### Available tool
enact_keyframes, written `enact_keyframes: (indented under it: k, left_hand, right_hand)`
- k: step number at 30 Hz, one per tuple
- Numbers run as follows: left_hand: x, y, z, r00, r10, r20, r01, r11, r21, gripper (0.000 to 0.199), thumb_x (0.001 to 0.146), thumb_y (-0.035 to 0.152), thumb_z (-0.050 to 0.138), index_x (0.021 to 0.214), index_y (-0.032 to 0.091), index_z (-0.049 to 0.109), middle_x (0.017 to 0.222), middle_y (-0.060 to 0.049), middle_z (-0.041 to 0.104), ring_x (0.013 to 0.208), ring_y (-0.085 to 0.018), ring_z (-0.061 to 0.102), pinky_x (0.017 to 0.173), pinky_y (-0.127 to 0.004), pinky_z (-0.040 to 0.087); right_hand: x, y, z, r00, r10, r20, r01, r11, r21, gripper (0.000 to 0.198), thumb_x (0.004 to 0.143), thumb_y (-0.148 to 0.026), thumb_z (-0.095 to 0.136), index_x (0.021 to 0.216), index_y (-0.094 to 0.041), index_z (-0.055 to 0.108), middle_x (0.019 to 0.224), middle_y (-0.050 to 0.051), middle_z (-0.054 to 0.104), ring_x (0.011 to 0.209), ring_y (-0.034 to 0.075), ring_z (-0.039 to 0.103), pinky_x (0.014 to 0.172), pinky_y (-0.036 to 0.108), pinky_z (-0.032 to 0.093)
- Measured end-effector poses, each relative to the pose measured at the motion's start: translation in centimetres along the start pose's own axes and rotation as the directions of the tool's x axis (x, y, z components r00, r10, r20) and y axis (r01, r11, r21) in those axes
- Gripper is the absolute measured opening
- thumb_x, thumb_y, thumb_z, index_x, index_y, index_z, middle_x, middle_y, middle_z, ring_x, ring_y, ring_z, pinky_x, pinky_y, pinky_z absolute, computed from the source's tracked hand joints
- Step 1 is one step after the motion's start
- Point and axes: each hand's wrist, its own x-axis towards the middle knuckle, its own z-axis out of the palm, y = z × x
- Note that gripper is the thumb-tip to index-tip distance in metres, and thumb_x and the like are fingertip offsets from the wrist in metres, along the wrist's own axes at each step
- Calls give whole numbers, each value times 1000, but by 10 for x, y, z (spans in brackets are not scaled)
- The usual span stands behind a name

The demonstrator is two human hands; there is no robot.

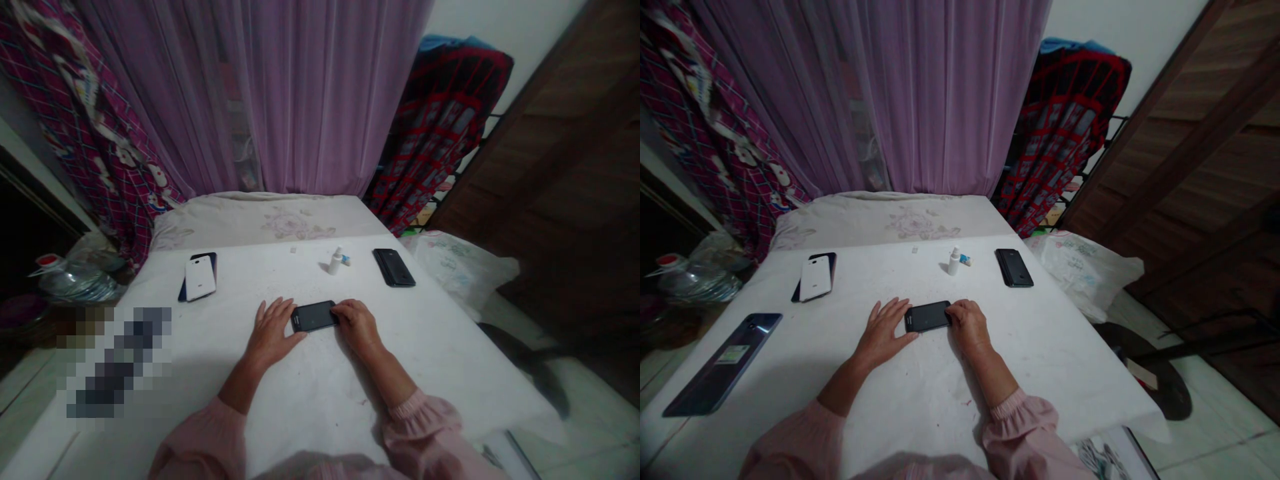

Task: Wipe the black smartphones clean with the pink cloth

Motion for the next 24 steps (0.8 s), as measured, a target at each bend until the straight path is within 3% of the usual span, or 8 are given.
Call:
enact_keyframes:
  k: [6,11,18,24]
  left_hand:
    - [15,-10,3,1000,-30,-5,30,999,19,57,86,44,57,138,23,46,147,-9,47,140,-28,35,118,-51,15]
    - [31,-18,-1,998,-36,58,35,999,27,58,84,45,58,136,22,47,149,-10,44,141,-29,32,117,-53,16]
    - [33,-16,-6,996,-49,81,47,999,19,59,81,41,64,135,22,48,149,-10,43,142,-27,30,118,-52,16]
    - [33,-17,-3,996,-67,54,67,998,3,58,78,37,68,131,21,50,148,-9,45,141,-26,33,118,-51,17]
  right_hand:
    - [10,-3,6,999,25,-26,-24,997,67,20,87,-20,54,90,-22,73,88,6,70,84,20,62,77,30,49]
    - [24,-14,14,1000,-10,-26,12,996,84,17,87,-18,55,89,-22,71,87,6,70,83,19,62,77,30,48]
    - [63,-54,42,988,-81,131,86,996,-35,17,87,-13,58,88,-21,73,87,6,69,85,20,62,76,28,46]
    - [65,-65,47,978,-124,167,135,989,-56,16,86,-13,61,86,-21,75,84,6,70,81,19,62,71,26,45]
